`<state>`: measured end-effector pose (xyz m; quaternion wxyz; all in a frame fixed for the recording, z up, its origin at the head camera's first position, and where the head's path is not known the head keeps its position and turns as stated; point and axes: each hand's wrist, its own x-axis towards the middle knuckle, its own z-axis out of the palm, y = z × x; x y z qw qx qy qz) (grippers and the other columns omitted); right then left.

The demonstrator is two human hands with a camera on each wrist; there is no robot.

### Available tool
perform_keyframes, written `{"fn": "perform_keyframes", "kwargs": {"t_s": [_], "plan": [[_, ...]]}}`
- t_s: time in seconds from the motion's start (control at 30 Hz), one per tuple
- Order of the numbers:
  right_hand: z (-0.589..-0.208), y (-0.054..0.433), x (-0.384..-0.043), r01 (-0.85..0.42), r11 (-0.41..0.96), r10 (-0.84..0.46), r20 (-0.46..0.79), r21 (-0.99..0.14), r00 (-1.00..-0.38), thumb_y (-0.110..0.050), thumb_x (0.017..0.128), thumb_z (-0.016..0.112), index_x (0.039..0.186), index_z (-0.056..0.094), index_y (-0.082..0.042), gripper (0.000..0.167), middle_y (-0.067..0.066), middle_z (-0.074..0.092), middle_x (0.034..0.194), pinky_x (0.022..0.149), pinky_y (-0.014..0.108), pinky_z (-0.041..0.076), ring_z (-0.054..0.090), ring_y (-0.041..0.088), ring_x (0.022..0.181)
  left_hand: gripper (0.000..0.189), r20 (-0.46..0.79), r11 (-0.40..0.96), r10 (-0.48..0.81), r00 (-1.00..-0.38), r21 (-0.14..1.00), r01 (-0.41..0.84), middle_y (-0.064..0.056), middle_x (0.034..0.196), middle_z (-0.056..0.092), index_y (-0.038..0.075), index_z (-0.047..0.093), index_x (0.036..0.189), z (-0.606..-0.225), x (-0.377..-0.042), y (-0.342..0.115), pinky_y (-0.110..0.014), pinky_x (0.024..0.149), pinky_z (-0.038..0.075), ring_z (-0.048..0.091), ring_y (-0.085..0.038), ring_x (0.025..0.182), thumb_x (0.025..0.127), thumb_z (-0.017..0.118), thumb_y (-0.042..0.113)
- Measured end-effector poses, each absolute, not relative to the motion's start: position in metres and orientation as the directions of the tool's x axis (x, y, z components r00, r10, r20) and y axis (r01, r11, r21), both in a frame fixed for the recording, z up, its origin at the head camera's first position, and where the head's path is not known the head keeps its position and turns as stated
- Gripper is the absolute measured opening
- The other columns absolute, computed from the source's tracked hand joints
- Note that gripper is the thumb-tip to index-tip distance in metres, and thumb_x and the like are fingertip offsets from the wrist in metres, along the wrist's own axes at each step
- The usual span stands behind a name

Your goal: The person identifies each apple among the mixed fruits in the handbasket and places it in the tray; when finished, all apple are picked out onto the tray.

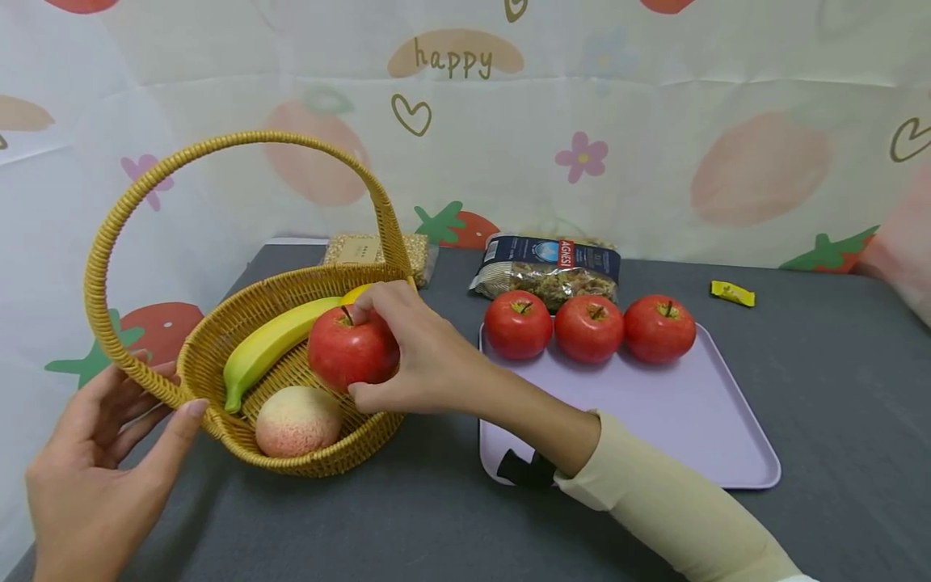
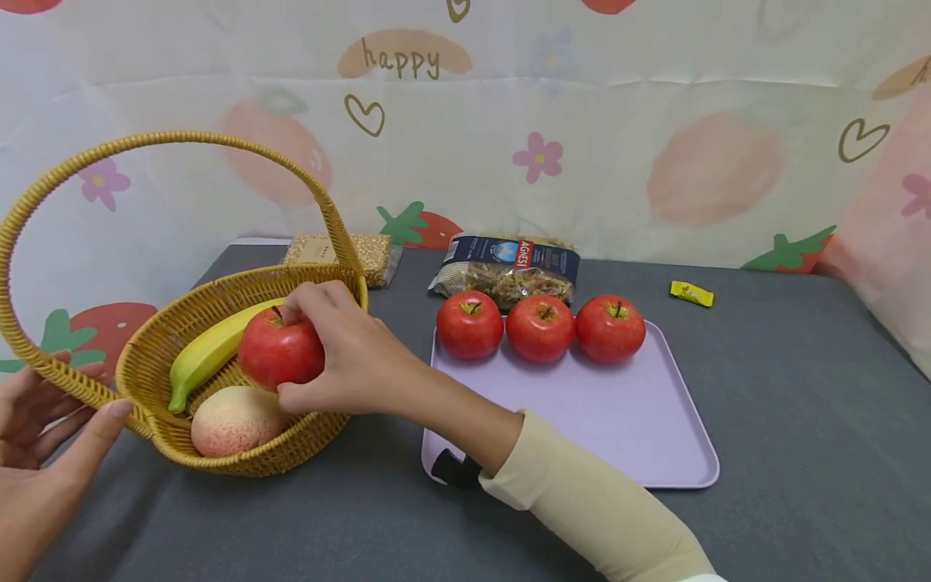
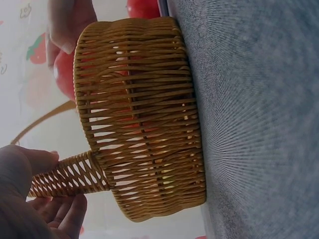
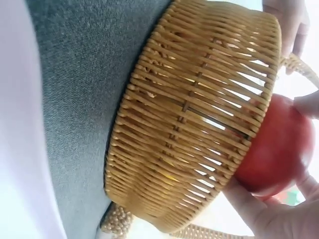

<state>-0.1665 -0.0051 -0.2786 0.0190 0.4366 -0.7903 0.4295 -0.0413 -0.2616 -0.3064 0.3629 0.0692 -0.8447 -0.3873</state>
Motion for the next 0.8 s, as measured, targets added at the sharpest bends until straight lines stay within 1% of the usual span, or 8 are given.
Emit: {"fn": "perform_keyframes", "kwargs": {"t_s": [0.1, 0.23, 0.5, 0.8], "plan": [[-0.278, 0.001, -0.164, -0.713, 0.267, -0.670, 0.408, -0.648, -0.621, -0.017, 0.072, 0.082, 0.114, 0.050, -0.016, 0.053, 0.000, 0.047, 0.119, 0.080, 0.022, 0.056, 0.046, 0.011, 0.110, 0.074, 0.562, 0.688, -0.395, -0.727, 0.705, 0.171, -0.006, 0.125, 0.061, 0.019, 0.052, 0.146, -0.307, -0.041, -0.262, -0.004, 0.085, 0.047, 0.059, 0.000, 0.104, 0.082, 0.080, -0.004], [-0.277, 0.009, -0.160, -0.725, 0.273, -0.663, 0.423, -0.632, -0.618, -0.018, 0.072, 0.081, 0.116, 0.049, -0.015, 0.054, 0.000, 0.046, 0.119, 0.081, 0.023, 0.056, 0.046, 0.010, 0.110, 0.074, 0.561, 0.688, -0.396, -0.727, 0.706, 0.170, -0.004, 0.124, 0.061, 0.019, 0.052, 0.146, -0.307, -0.041, -0.262, -0.004, 0.085, 0.047, 0.059, 0.000, 0.105, 0.082, 0.080, -0.004], [-0.274, 0.022, -0.155, -0.745, 0.272, -0.661, 0.445, -0.609, -0.605, -0.018, 0.073, 0.080, 0.115, 0.048, -0.015, 0.053, -0.001, 0.045, 0.119, 0.081, 0.023, 0.056, 0.042, 0.008, 0.113, 0.075, 0.574, 0.695, -0.388, -0.721, 0.696, 0.180, 0.006, 0.121, 0.059, 0.019, 0.051, 0.147, -0.309, -0.041, -0.262, -0.003, 0.085, 0.047, 0.059, 0.000, 0.104, 0.081, 0.080, -0.005], [-0.275, 0.041, -0.148, -0.737, 0.304, -0.646, 0.438, -0.604, -0.625, -0.017, 0.075, 0.082, 0.117, 0.048, -0.015, 0.055, -0.002, 0.045, 0.122, 0.084, 0.025, 0.057, 0.043, 0.007, 0.115, 0.076, 0.577, 0.694, -0.379, -0.724, 0.694, 0.190, 0.004, 0.121, 0.059, 0.019, 0.051, 0.147, -0.308, -0.041, -0.261, -0.004, 0.085, 0.047, 0.059, -0.001, 0.104, 0.081, 0.080, -0.006]]}}
